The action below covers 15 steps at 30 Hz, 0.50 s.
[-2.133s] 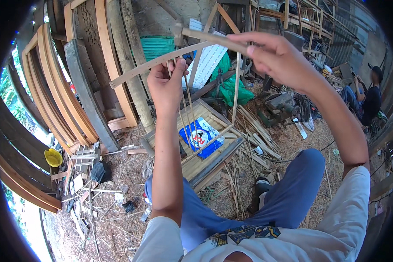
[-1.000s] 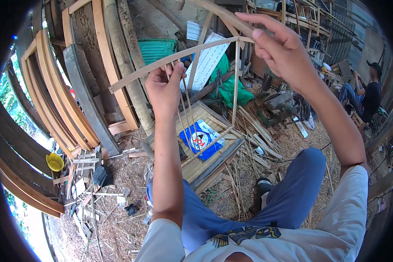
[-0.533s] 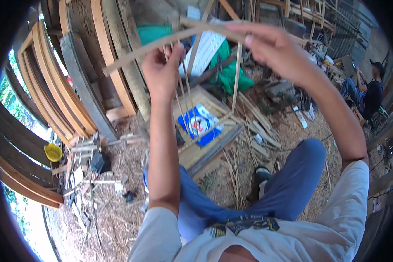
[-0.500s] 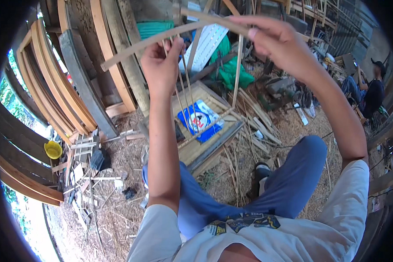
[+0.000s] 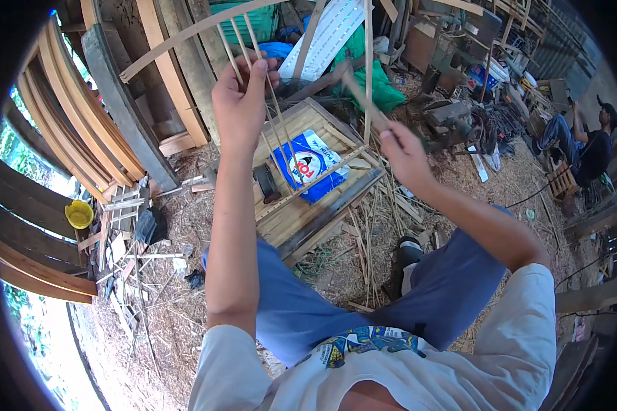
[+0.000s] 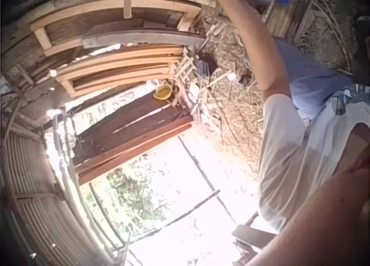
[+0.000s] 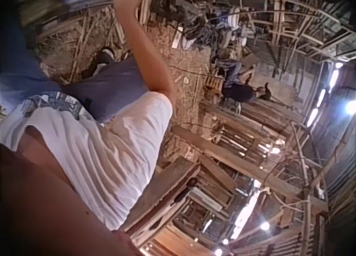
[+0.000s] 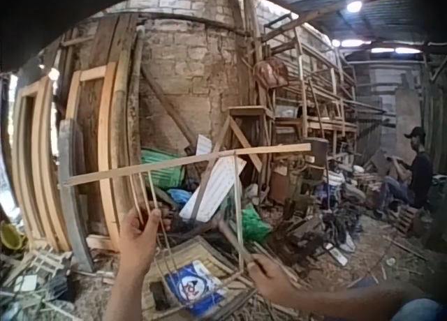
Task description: The person is assembling a wooden frame by inserting thin bamboo rods into holes in wooden strips and tapping them into place with a small hammer. They pick up the rods one at a time from a pile on the ground and fit them into the structure.
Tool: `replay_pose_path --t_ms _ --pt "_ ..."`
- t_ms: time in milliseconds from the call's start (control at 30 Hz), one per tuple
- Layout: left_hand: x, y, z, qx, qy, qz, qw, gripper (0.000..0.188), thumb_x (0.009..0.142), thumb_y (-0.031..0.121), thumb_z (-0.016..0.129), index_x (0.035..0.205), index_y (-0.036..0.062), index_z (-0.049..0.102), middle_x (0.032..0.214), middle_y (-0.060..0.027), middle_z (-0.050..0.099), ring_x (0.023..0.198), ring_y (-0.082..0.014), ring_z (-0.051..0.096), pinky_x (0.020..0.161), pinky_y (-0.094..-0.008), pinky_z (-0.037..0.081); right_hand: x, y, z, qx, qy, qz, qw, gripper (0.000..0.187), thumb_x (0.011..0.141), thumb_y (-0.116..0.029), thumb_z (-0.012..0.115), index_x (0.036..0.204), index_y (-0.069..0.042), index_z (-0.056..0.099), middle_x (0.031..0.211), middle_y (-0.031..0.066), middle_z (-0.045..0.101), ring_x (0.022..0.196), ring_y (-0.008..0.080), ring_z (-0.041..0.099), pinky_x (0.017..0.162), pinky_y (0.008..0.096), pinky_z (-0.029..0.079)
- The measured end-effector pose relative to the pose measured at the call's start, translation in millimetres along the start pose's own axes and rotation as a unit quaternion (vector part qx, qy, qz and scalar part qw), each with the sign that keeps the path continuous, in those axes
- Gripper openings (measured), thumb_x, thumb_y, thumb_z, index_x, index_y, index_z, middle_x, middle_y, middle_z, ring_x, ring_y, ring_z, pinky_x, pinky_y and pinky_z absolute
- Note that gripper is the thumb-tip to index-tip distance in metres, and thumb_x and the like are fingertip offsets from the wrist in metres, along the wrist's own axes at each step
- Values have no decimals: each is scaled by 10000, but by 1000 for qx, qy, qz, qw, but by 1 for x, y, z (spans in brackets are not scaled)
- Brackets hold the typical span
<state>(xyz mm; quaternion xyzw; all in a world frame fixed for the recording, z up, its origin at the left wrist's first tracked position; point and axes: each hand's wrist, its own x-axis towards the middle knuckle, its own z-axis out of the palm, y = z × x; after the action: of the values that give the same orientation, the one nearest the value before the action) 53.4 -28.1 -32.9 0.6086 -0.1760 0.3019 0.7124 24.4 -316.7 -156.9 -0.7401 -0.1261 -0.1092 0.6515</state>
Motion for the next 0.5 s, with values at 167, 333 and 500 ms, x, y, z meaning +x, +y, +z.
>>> replay_pose_path --t_ms 167,333,500 --pt "-9 -5 -15 43 -17 -60 997 264 1044 148 603 1222 -45 629 1091 -135 733 941 -193 718 852 -318 588 19 34 18 -307 -120 -54 943 277 921 -225 638 1125 -40 669 875 173 709 755 352 689 714 449 541" --pt "-11 4 -19 46 -38 -89 994 224 1027 114 625 1201 -27 646 1088 -132 737 951 -199 720 840 -321 588 43 46 46 -390 -204 -143 886 244 883 -189 610 1103 -86 626 889 166 700 825 380 692 712 517 545" --pt "-9 4 -18 56 -44 -89 994 184 1014 107 647 1139 -28 654 1060 -134 738 940 -207 726 828 -321 591 56 80 75 -440 -195 -190 856 257 900 -187 617 1133 -81 599 918 173 690 829 398 694 713 526 554"
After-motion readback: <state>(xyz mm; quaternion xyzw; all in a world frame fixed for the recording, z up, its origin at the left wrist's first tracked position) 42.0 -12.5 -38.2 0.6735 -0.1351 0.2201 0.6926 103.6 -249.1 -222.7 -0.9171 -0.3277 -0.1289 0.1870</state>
